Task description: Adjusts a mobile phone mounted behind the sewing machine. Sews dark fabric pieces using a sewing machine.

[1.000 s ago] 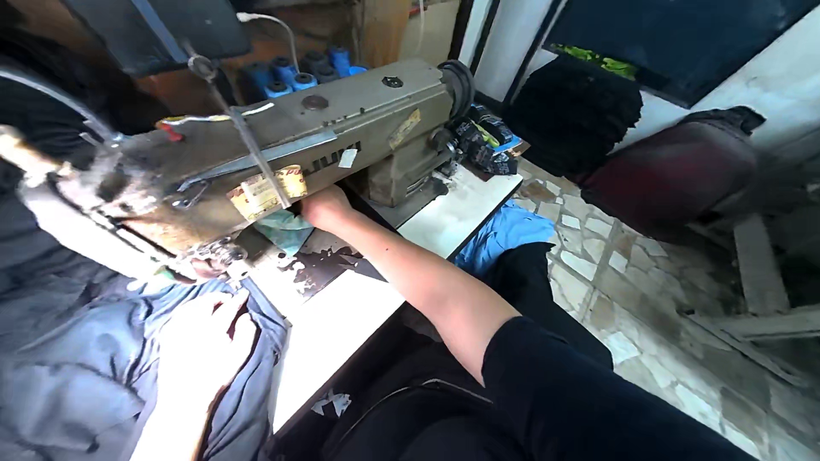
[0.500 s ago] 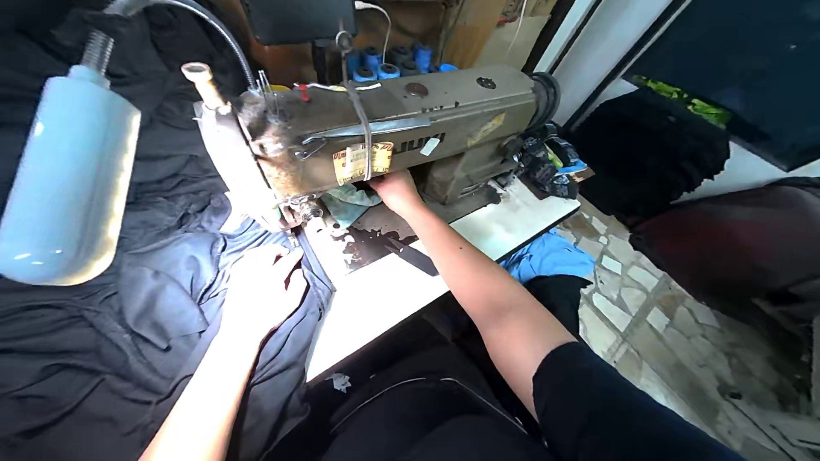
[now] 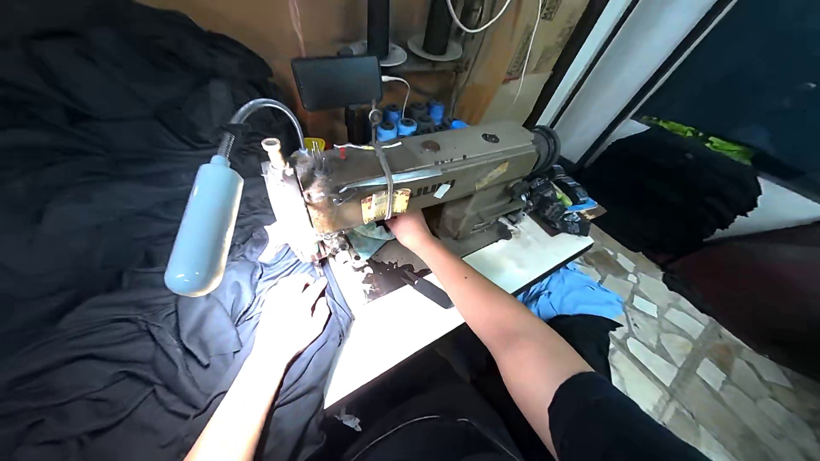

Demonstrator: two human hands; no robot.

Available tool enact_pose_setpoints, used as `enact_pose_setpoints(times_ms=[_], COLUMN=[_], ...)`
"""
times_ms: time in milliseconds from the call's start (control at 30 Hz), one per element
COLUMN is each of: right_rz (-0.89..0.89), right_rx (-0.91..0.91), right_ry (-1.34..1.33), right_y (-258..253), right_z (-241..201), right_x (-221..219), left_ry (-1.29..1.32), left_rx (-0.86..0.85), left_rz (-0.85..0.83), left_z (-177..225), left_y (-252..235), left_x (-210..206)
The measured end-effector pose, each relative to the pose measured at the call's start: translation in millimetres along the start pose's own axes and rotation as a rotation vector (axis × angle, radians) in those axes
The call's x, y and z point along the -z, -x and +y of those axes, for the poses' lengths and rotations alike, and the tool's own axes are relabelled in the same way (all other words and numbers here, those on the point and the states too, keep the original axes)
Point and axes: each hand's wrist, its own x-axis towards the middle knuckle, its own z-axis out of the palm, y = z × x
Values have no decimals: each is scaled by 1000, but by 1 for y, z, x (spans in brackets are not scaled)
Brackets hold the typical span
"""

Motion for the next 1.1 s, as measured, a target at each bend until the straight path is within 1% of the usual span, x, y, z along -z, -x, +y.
enact_pose_setpoints(times_ms=[67, 133, 233, 300, 400, 467, 567, 633, 700, 733, 800, 833, 867, 900, 967, 1000, 1033, 1067, 1100], right_rz=[-100, -125, -154, -93, 86, 148, 207, 228, 219, 202, 136, 84, 23, -50, -184, -233, -263, -271, -256], right_rx=[26, 18, -84, -160, -229, -259, -169, -61, -2, 18, 55, 76, 96, 121, 179, 206, 220, 220, 198], right_ry=[76, 80, 75, -10, -264, -385, -507, -518, -542, -586, -706, -776, -853, -936, -1063, -1099, -1121, -1127, -1126], right_y=[2, 3, 5, 4, 4, 5, 15, 26, 40, 47, 65, 77, 89, 100, 118, 125, 131, 135, 140], right_z=[-7, -8, -6, -1, 7, 11, 22, 25, 26, 26, 26, 24, 20, 15, 5, 2, 0, -3, -6], right_x=[3, 4, 9, 9, 5, 3, 3, 9, 17, 22, 29, 32, 33, 33, 31, 30, 28, 26, 24], left_ry=[-7, -4, -2, 5, 10, 7, -1, 12, 53, 67, 127, 194, 323, 514, 1075, 1350, 1530, 1591, 1534], left_rx=[3, 11, 17, 23, 17, 2, -10, 5, 48, 61, 60, 70, 131, 250, 571, 706, 796, 820, 779], left_rz=[12, 4, -3, -10, 1, 3, -18, -45, -89, -85, 22, 78, 78, 34, -75, -80, -67, -21, 49], left_z=[1, 2, 2, 2, 1, 0, -4, -4, 4, 11, 34, 48, 65, 82, 107, 115, 119, 122, 124], left_y=[0, -1, 0, 0, 0, -1, 0, 0, -1, 0, -1, -2, -3, -5, -11, -14, -15, -13, -9], left_x=[0, 1, 0, 1, 0, 0, -2, -1, 5, 8, 14, 17, 22, 29, 37, 38, 38, 38, 37])
